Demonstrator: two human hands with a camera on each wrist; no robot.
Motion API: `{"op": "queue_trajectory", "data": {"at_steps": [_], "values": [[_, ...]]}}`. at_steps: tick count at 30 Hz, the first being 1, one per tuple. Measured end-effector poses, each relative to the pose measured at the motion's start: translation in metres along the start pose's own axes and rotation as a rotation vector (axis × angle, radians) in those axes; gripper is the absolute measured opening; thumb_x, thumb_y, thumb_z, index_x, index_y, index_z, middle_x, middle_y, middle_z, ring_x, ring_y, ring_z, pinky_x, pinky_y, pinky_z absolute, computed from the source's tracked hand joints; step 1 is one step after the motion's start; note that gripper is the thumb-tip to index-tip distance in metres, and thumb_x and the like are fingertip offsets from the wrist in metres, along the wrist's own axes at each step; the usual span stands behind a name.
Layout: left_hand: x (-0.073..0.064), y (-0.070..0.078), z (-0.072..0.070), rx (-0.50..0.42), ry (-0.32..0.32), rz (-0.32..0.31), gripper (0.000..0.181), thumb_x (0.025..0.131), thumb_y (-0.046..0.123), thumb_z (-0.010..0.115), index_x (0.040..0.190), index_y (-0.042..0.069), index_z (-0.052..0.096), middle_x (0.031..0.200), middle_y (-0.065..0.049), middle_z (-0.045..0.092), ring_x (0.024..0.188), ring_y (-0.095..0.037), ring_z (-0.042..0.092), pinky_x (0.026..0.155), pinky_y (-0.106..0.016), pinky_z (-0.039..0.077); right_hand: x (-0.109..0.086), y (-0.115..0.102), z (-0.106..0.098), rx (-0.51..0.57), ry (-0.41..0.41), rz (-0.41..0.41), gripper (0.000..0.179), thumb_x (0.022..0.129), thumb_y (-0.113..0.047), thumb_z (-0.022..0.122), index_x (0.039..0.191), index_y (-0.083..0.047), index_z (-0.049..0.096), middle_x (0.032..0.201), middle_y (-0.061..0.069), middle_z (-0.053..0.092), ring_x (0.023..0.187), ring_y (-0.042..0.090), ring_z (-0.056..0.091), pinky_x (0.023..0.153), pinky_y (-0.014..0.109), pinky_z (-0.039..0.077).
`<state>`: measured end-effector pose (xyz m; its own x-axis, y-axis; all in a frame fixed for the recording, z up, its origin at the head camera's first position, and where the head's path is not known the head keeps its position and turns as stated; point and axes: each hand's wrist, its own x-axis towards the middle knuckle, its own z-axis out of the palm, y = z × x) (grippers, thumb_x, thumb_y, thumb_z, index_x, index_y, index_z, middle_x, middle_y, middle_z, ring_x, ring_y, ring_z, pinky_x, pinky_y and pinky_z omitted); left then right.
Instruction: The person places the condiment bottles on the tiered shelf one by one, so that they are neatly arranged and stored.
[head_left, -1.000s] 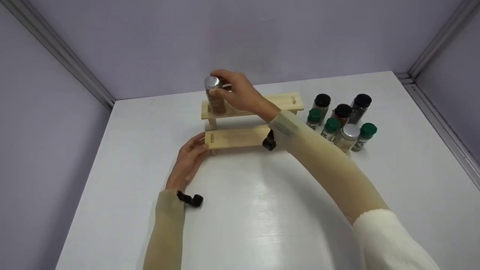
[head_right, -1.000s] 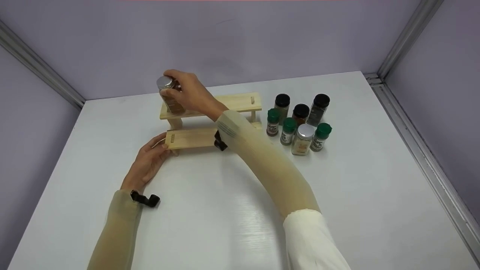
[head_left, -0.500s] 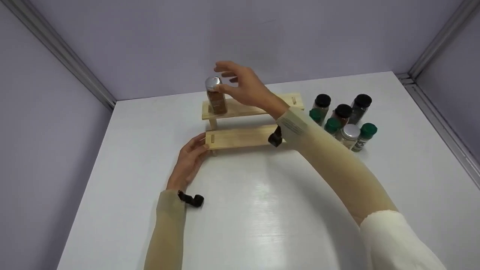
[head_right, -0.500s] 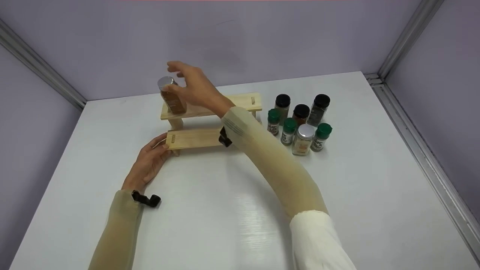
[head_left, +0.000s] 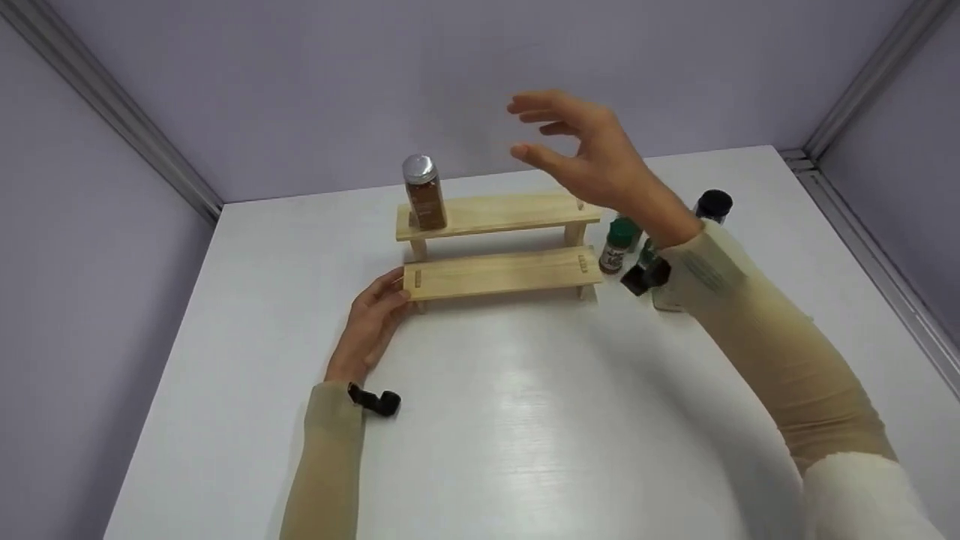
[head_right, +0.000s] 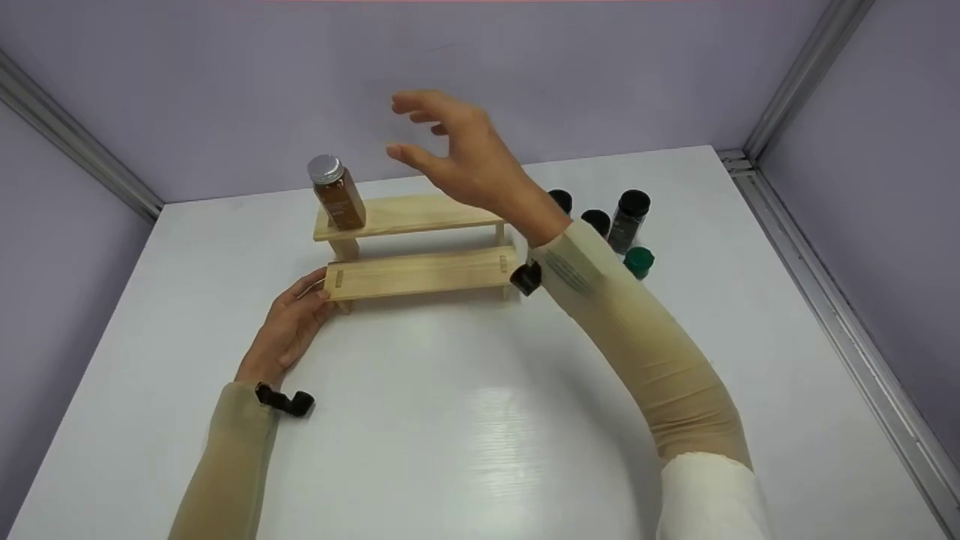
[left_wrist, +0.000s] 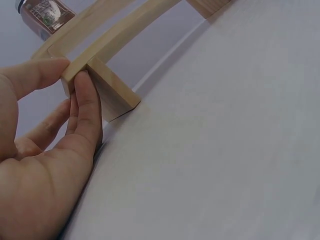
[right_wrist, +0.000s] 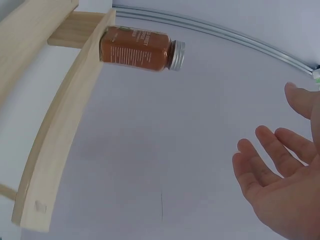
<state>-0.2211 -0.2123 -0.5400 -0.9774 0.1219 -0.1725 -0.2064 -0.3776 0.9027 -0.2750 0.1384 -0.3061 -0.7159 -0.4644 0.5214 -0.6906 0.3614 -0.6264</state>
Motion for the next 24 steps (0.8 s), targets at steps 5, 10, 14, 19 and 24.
{"op": "queue_trajectory", "data": {"at_steps": [5,10,14,19,24], "values": [[-0.004,0.001,-0.001,0.002,-0.003,0.022,0.051,0.107,-0.001,0.06,0.157,0.002,0.047,0.154,-0.016,0.05,0.135,-0.024,0.056,0.11,-0.031,0.054,-0.027,0.005,-0.031,-0.071,0.012,-0.025,0.049,0.105,-0.017,0.072,0.151,-0.007,0.059,0.15,0.008,0.064,0.137,0.024,0.061,0.118,0.039,0.049],[-0.006,0.0,-0.001,0.004,0.014,0.02,0.052,0.107,0.0,0.061,0.157,0.003,0.048,0.156,-0.015,0.05,0.138,-0.023,0.056,0.111,-0.03,0.053,-0.052,0.011,-0.056,-0.151,0.02,0.023,0.05,0.104,-0.015,0.073,0.151,-0.009,0.059,0.149,0.007,0.065,0.136,0.022,0.061,0.117,0.031,0.048],[-0.008,0.0,-0.001,0.006,0.004,0.027,0.053,0.108,0.001,0.061,0.158,0.004,0.047,0.156,-0.014,0.05,0.138,-0.023,0.055,0.111,-0.028,0.052,-0.068,0.015,-0.071,-0.174,0.044,0.072,0.05,0.102,-0.012,0.075,0.15,-0.012,0.061,0.147,0.008,0.065,0.135,0.016,0.06,0.115,0.021,0.046],[-0.009,-0.002,0.0,-0.015,0.0,0.036,0.052,0.108,0.0,0.06,0.157,0.004,0.048,0.154,-0.015,0.051,0.136,-0.023,0.056,0.108,-0.027,0.053,-0.085,0.024,-0.086,-0.162,0.071,0.102,0.049,0.101,-0.007,0.074,0.148,-0.013,0.063,0.145,0.008,0.067,0.132,0.005,0.059,0.112,0.02,0.047],[-0.009,-0.005,0.003,-0.005,-0.004,0.025,0.053,0.107,0.002,0.061,0.159,0.003,0.046,0.157,-0.014,0.05,0.138,-0.022,0.055,0.108,-0.028,0.053,-0.107,0.032,-0.098,-0.171,0.105,0.137,0.05,0.1,0.0,0.073,0.148,-0.011,0.063,0.143,0.008,0.068,0.129,0.0,0.06,0.111,0.019,0.048]]}}
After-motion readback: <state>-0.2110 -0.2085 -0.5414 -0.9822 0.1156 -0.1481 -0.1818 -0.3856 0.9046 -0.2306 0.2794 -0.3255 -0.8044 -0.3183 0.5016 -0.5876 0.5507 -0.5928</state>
